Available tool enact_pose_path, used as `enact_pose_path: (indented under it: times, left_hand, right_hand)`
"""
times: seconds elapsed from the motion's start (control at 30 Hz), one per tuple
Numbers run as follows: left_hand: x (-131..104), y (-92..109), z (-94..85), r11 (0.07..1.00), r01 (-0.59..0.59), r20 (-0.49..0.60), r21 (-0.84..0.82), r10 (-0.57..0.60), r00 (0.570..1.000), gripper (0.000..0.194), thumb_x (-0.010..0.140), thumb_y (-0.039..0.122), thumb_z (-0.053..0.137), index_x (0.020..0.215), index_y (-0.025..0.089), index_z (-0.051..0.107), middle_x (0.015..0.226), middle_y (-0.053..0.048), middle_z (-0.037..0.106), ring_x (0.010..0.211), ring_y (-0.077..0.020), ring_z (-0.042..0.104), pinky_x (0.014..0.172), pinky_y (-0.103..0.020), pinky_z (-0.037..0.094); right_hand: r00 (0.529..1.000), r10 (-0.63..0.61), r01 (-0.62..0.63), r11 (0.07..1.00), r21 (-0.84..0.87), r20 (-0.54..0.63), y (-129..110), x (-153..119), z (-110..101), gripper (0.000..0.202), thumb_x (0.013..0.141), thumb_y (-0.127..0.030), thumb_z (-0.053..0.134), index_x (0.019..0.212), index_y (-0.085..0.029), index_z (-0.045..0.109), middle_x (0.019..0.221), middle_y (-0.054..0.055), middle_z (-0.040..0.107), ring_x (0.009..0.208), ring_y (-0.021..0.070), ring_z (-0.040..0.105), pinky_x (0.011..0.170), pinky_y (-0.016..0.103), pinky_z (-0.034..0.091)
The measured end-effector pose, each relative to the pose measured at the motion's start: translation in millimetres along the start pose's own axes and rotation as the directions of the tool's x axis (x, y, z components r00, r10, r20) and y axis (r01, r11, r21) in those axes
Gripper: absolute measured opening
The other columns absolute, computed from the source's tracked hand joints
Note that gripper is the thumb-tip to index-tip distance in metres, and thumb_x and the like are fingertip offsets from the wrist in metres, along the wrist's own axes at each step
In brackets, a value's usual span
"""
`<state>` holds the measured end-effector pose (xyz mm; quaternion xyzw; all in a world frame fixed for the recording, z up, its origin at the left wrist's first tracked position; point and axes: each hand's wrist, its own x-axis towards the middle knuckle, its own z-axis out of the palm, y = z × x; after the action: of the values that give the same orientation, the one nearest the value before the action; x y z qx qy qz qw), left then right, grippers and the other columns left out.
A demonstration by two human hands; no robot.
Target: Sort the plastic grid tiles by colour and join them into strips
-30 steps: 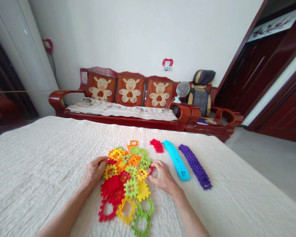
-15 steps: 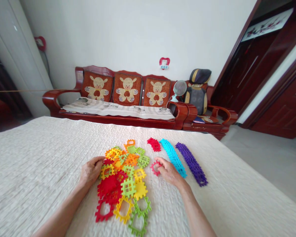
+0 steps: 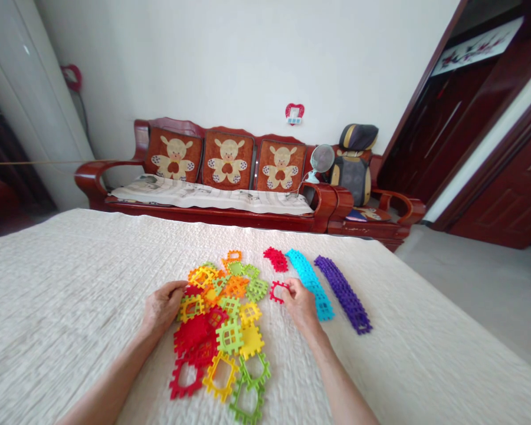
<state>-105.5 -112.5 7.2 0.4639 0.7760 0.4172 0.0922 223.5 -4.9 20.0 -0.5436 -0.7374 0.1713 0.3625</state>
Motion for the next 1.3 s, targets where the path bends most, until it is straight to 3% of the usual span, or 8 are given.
enact_pose_path:
  times: [0.1, 0.2, 0.3, 0.47, 0.63, 0.8, 1.0, 1.3]
  left_hand:
    - [-0.2, 1.6, -1.1, 1.000, 0.011, -0.002, 0.006, -0.011, 1.000, 0.027, 0.079, 0.023, 0.045, 0.091, 0.021, 0.069, 0.086, -0.001, 0.071, 0.082, -0.0153, 0.064, 0.080, -0.025, 0.047]
    - [-0.3, 3.2, -2.1, 1.000, 0.019, -0.007, 0.015, -0.019, 1.000, 0.027, 0.079, 0.023, 0.045, 0.090, 0.021, 0.070, 0.086, -0.001, 0.072, 0.081, -0.0150, 0.064, 0.078, -0.024, 0.047]
    - [-0.2, 2.8, -1.7, 1.000, 0.025, -0.006, 0.016, -0.025, 1.000, 0.027, 0.079, 0.023, 0.045, 0.090, 0.021, 0.070, 0.089, -0.001, 0.072, 0.081, -0.0150, 0.065, 0.077, -0.024, 0.047]
    - [-0.3, 1.1, -0.2, 1.000, 0.006, -0.009, 0.006, -0.006, 1.000, 0.027, 0.079, 0.024, 0.045, 0.090, 0.022, 0.070, 0.091, -0.001, 0.072, 0.084, -0.0152, 0.065, 0.080, -0.025, 0.047]
    - [-0.9, 1.6, -0.4, 1.000, 0.000, -0.021, 0.007, 0.000, 1.000, 0.026, 0.078, 0.024, 0.046, 0.088, 0.022, 0.071, 0.089, -0.001, 0.072, 0.082, -0.0147, 0.065, 0.079, -0.024, 0.048]
    - [-0.1, -0.8, 0.9, 1.000, -0.007, -0.009, -0.003, 0.007, 1.000, 0.027, 0.079, 0.023, 0.045, 0.090, 0.022, 0.070, 0.091, -0.001, 0.072, 0.084, -0.0151, 0.064, 0.080, -0.025, 0.047]
    - [0.8, -4.3, 3.4, 1.000, -0.018, -0.003, -0.003, 0.018, 1.000, 0.029, 0.080, 0.027, 0.043, 0.091, 0.022, 0.070, 0.092, -0.001, 0.071, 0.085, -0.0154, 0.065, 0.080, -0.024, 0.047]
    - [0.7, -3.5, 3.4, 1.000, -0.010, -0.021, -0.001, 0.010, 1.000, 0.029, 0.078, 0.026, 0.044, 0.089, 0.022, 0.070, 0.090, -0.001, 0.072, 0.083, -0.0156, 0.065, 0.078, -0.024, 0.048]
  right_hand:
    - [0.997, -0.079, 0.075, 0.982, -0.173, -0.015, -3.5, -4.2, 1.9, 0.024, 0.079, -0.038, 0.044, 0.080, -0.020, 0.060, 0.074, 0.005, 0.067, 0.070, 0.0197, 0.062, 0.068, 0.031, 0.046]
    - [0.987, -0.159, 0.151, 0.959, -0.241, -0.013, -5.1, -5.5, 1.2, 0.027, 0.080, -0.037, 0.045, 0.089, -0.017, 0.062, 0.089, 0.009, 0.066, 0.082, 0.0213, 0.061, 0.078, 0.033, 0.045]
    - [0.968, -0.226, 0.245, 0.943, -0.224, 0.104, -7.6, -6.5, -0.4, 0.035, 0.075, -0.035, 0.053, 0.105, -0.018, 0.058, 0.103, 0.010, 0.063, 0.096, 0.0222, 0.057, 0.085, 0.033, 0.043]
    - [0.942, -0.235, 0.293, 0.925, -0.244, 0.239, -9.2, -10.9, -5.0, 0.034, 0.069, -0.028, 0.058, 0.102, -0.020, 0.060, 0.098, 0.008, 0.062, 0.094, 0.0223, 0.055, 0.084, 0.034, 0.042]
    - [0.983, -0.169, 0.180, 0.966, -0.186, 0.075, -4.3, 4.6, -5.5, 0.040, 0.070, -0.031, 0.056, 0.108, -0.020, 0.056, 0.102, 0.009, 0.059, 0.095, 0.0228, 0.056, 0.084, 0.035, 0.044]
    - [0.974, -0.150, 0.120, 0.977, -0.176, -0.169, -4.9, 43.8, 20.0, 0.045, 0.071, -0.035, 0.055, 0.113, -0.017, 0.053, 0.103, 0.011, 0.057, 0.099, 0.0244, 0.052, 0.086, 0.036, 0.043]
    - [0.947, -0.132, 0.067, 0.972, -0.223, -0.292, 5.8, 58.8, 50.9, 0.046, 0.071, -0.037, 0.055, 0.111, -0.013, 0.054, 0.099, 0.012, 0.055, 0.096, 0.0270, 0.049, 0.087, 0.039, 0.041]
    - [0.944, -0.143, 0.057, 0.958, -0.280, -0.297, 18.0, 55.4, 57.9, 0.047, 0.073, -0.037, 0.054, 0.113, -0.013, 0.052, 0.100, 0.013, 0.055, 0.097, 0.0274, 0.048, 0.089, 0.040, 0.039]
